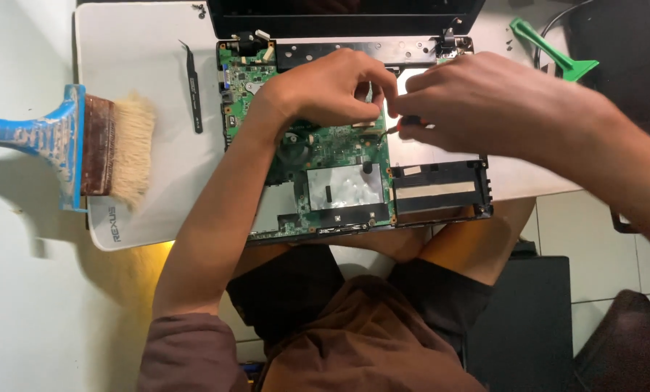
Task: The person removes screws from a laptop's internal components using a screwdriver, then detaches a ribbon cable and reattaches it. They continue to unscrew and reposition parts within the open laptop chassis.
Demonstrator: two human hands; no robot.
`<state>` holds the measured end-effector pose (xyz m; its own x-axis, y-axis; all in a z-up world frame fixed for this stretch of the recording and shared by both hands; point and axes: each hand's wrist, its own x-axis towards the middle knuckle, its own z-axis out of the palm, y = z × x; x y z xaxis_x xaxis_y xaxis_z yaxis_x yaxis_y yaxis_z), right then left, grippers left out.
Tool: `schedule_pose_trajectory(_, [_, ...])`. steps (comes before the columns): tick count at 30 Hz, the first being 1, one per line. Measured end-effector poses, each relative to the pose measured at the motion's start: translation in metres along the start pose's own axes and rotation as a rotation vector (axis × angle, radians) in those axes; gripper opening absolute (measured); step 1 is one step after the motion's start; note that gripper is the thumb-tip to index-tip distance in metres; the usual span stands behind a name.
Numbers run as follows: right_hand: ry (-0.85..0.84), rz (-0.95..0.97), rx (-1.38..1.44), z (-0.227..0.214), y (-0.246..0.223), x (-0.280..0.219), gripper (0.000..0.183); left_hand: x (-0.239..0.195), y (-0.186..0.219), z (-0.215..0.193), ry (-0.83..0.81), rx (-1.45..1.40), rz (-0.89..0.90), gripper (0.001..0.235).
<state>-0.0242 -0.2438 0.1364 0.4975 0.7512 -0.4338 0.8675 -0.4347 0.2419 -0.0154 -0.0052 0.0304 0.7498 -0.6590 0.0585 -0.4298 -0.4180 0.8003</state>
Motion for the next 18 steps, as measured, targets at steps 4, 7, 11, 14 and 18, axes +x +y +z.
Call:
schedule_pose_trajectory(4, [0.093,-0.060,-0.050,-0.007,-0.012,0.012,0.031,0.002,-0.008,0.006,0.041,0.044,0.050,0.015])
schedule_pose_trajectory(7, [-0.088,0.057,-0.040,-0.021,-0.019,0.026,0.015,-0.001,-0.012,0.006,0.038,-0.024,0.050,0.019])
schedule_pose_trajectory(11, [-0.060,-0.012,-0.076,-0.022,-0.011,0.027,0.021,0.005,-0.018,0.008,0.113,-0.009,0.147,0.010])
schedule_pose_trajectory(14, [-0.062,-0.020,-0.041,-0.021,-0.006,0.032,0.027,0.005,-0.026,0.013,0.139,0.018,0.143,0.009])
schedule_pose_trajectory(18, [-0.205,0.087,0.032,-0.017,-0.008,0.033,0.023,0.002,-0.020,0.011,0.121,0.005,0.177,0.003])
